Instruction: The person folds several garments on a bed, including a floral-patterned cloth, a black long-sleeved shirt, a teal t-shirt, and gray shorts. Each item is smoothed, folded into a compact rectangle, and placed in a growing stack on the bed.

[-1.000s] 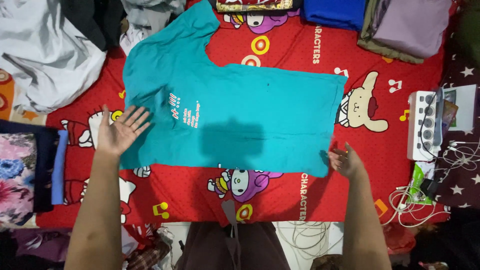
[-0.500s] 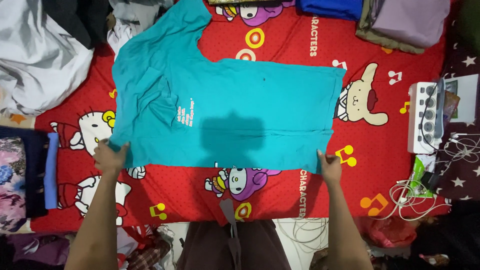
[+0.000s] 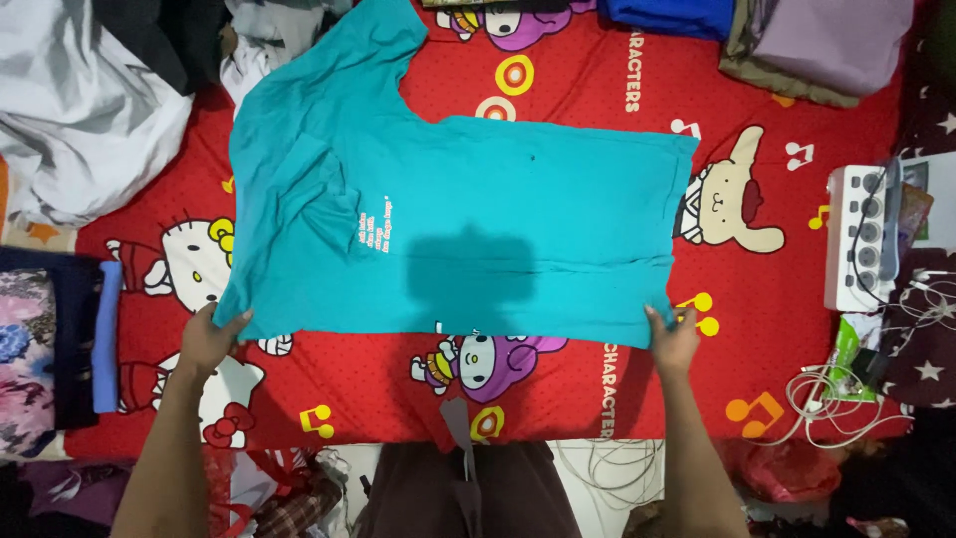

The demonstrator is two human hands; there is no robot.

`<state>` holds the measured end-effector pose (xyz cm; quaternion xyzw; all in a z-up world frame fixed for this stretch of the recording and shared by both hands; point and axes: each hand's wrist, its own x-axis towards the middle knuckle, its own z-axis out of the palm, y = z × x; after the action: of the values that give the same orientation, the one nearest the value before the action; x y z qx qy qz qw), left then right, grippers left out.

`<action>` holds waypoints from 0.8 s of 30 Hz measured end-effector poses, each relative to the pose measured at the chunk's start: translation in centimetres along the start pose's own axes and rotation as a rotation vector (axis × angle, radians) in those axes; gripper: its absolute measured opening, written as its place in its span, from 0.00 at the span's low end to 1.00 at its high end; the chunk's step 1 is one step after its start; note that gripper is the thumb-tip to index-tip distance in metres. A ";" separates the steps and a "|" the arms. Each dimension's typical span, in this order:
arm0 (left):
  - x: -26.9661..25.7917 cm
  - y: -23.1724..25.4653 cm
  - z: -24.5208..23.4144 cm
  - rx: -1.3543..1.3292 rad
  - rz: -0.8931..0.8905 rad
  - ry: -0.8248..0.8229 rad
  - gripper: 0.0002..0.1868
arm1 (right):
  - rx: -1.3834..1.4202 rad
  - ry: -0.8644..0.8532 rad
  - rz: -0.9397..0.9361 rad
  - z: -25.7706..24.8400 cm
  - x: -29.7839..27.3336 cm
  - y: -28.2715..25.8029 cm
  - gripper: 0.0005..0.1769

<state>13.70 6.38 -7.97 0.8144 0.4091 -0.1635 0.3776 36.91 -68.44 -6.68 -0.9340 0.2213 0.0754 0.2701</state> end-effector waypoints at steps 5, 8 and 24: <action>-3.1 -0.5 0.2 -0.345 0.035 -0.214 0.13 | -0.111 0.021 -0.027 -3.4 1.5 2.3 0.30; -8.3 4.9 0.0 -0.375 -0.044 -0.308 0.14 | -0.183 0.059 -0.070 -5.8 2.6 4.6 0.32; -4.1 -4.4 2.4 -0.249 -0.096 0.046 0.17 | -0.451 -0.059 -0.860 4.0 -1.0 -18.0 0.18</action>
<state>7.80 4.00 -9.27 0.7444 0.4733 -0.1105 0.4578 44.08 -52.34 -1.33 -0.9735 -0.2143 0.0295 0.0738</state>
